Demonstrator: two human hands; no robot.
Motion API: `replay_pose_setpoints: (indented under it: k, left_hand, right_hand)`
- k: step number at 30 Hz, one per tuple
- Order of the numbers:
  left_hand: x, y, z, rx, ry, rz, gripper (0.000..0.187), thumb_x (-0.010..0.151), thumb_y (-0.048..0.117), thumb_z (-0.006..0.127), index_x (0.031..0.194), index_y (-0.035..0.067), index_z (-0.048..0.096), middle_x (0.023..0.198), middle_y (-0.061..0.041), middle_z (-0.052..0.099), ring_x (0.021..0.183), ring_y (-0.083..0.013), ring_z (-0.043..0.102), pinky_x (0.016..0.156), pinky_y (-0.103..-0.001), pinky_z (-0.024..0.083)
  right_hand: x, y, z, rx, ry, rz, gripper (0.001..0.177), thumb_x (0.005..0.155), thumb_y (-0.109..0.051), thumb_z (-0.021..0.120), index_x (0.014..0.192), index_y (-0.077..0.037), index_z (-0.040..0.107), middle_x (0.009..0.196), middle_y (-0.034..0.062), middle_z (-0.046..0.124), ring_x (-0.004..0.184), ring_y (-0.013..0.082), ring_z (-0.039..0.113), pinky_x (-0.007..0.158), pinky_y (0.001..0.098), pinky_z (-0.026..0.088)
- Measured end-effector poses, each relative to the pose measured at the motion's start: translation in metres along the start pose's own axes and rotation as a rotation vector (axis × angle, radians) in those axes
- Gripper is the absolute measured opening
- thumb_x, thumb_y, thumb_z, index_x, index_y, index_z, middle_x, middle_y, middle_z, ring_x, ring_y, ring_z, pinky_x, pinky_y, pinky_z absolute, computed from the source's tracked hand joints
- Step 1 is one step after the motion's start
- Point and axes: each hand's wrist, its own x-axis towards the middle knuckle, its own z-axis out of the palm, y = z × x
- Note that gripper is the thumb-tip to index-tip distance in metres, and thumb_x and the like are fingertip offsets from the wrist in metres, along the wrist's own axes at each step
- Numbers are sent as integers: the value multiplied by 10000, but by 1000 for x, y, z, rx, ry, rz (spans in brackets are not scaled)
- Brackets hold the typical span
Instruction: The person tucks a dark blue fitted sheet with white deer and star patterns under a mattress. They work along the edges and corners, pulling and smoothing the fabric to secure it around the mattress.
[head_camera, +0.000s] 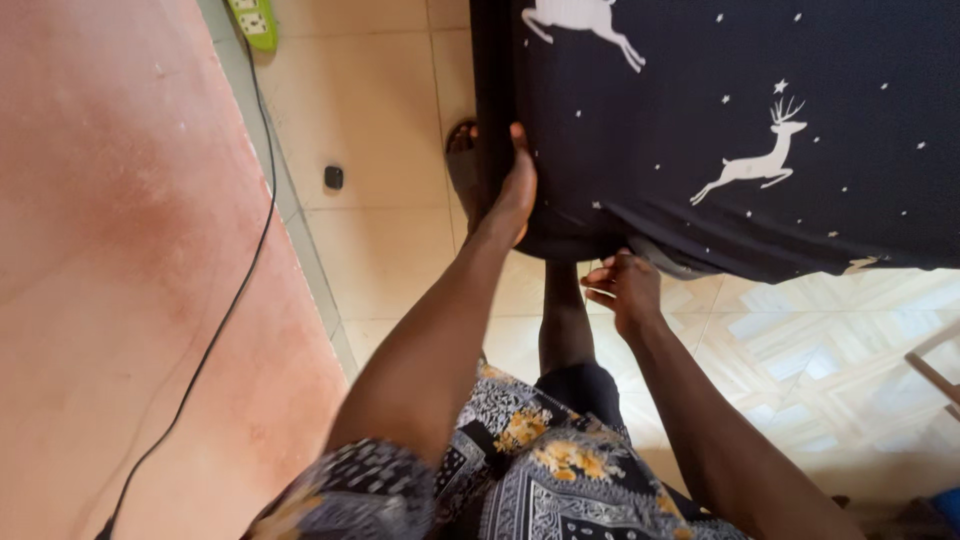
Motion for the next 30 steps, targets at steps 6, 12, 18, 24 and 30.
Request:
replay_pose_setpoints:
  k: [6, 12, 18, 24, 30]
  left_hand:
    - [3, -19, 32, -354, 226, 230, 1094, 884, 839, 256, 1603, 15, 235, 1677, -111, 297, 1532, -269, 285, 1227, -376, 213]
    - [-64, -20, 33, 306, 636, 350, 738, 1014, 547, 441, 1491, -6, 548, 1473, -182, 612, 1382, -301, 566, 1144, -375, 438]
    - [-59, 67, -14, 112, 398, 787, 769, 1045, 592, 442, 1517, -14, 487, 1522, -188, 578, 1456, -294, 514, 1222, -405, 371]
    - [30, 159, -19, 221, 182, 581, 946, 898, 792, 342, 1539, 107, 465, 1472, -167, 620, 1400, -302, 527, 1140, -450, 420]
    - [46, 156, -19, 290, 155, 408, 1068, 948, 898, 330, 1273, -97, 542, 1406, -369, 465, 1308, -483, 489, 1088, -577, 443]
  right_hand:
    - [-28, -25, -11, 211, 151, -248, 353, 1091, -356, 458, 884, -75, 511, 708, 93, 619, 647, 245, 668, 599, 397, 604]
    - [-62, -91, 33, -21, 141, -532, 222, 1080, -253, 559, 1003, -46, 545, 748, 90, 605, 634, 190, 629, 533, 317, 544]
    - [-71, -168, 100, -64, -193, -781, 153, 1091, -215, 581, 1113, -64, 569, 907, 67, 667, 801, 140, 694, 647, 263, 576]
    - [-31, -231, 130, -260, -206, -1047, 161, 1129, -212, 607, 1203, -71, 583, 1047, 50, 669, 938, 131, 685, 766, 266, 608]
    - [12, -248, 123, -985, 174, -1428, 751, 1142, -477, 625, 1600, 1, 272, 1599, 216, 288, 1530, 357, 281, 1266, 542, 293]
